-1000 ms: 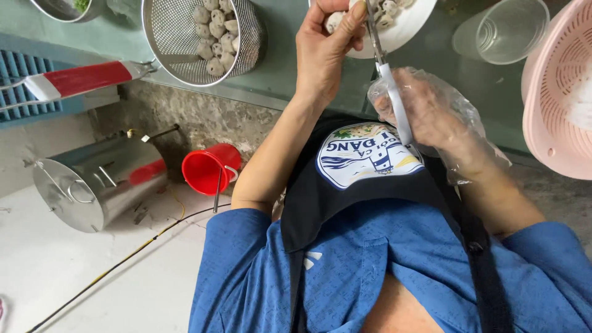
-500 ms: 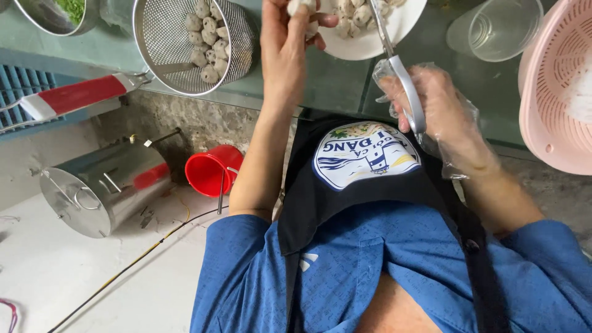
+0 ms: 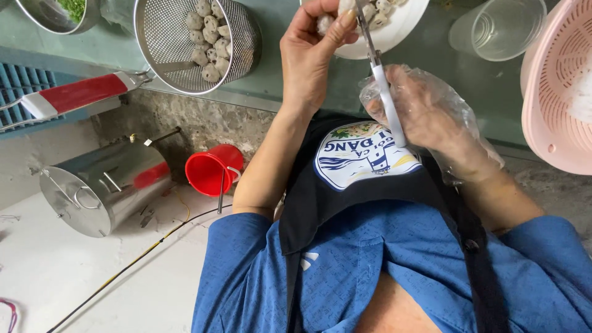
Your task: Cutting small white food balls into a bowl using scissors.
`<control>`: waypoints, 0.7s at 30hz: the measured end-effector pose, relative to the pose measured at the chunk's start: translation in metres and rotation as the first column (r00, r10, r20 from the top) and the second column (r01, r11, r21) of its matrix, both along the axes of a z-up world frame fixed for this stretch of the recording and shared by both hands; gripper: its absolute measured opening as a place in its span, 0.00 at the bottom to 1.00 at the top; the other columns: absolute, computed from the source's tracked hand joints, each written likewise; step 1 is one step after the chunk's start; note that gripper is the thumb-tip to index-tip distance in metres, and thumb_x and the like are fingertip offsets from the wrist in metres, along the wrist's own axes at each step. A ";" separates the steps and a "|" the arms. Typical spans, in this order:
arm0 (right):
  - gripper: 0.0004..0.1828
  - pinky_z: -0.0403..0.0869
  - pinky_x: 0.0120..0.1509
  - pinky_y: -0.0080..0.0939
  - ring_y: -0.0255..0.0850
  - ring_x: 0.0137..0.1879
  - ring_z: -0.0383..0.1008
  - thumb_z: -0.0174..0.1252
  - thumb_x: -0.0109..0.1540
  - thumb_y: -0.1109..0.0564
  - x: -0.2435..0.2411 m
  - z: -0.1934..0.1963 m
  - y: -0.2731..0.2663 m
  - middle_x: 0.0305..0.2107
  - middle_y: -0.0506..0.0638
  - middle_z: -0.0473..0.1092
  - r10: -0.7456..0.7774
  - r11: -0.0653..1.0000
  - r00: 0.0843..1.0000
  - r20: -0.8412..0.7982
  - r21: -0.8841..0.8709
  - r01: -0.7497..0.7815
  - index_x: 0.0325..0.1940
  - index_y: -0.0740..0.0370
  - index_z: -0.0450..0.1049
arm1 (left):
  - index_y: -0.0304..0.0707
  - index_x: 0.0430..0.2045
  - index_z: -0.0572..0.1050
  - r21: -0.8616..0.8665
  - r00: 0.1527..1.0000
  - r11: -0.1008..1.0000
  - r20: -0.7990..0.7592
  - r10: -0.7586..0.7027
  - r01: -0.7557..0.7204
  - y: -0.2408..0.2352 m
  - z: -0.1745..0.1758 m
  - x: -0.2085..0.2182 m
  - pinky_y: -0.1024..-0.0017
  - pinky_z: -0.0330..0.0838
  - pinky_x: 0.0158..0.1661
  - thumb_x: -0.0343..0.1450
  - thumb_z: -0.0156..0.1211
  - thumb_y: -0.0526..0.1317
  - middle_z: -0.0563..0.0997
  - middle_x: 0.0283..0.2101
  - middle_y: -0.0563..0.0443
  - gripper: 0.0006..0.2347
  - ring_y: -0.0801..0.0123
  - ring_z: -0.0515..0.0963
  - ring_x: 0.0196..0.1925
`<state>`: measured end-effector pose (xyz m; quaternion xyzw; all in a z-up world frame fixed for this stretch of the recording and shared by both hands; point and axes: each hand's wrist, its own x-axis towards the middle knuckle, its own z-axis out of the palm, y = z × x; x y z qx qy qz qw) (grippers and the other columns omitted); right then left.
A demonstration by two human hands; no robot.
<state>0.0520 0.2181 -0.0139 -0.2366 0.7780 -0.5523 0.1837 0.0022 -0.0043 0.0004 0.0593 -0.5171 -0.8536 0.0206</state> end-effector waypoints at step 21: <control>0.24 0.76 0.32 0.34 0.36 0.29 0.74 0.58 0.70 0.42 -0.014 0.027 0.010 0.31 0.51 0.72 -0.077 0.928 0.800 0.595 -0.252 0.276 0.51 0.68 0.69 | 0.30 0.56 0.68 -0.163 0.991 0.986 -0.128 -0.043 0.022 -0.027 0.012 -0.010 0.64 0.80 0.60 0.80 0.58 0.30 0.80 0.53 0.46 0.11 0.62 0.84 0.54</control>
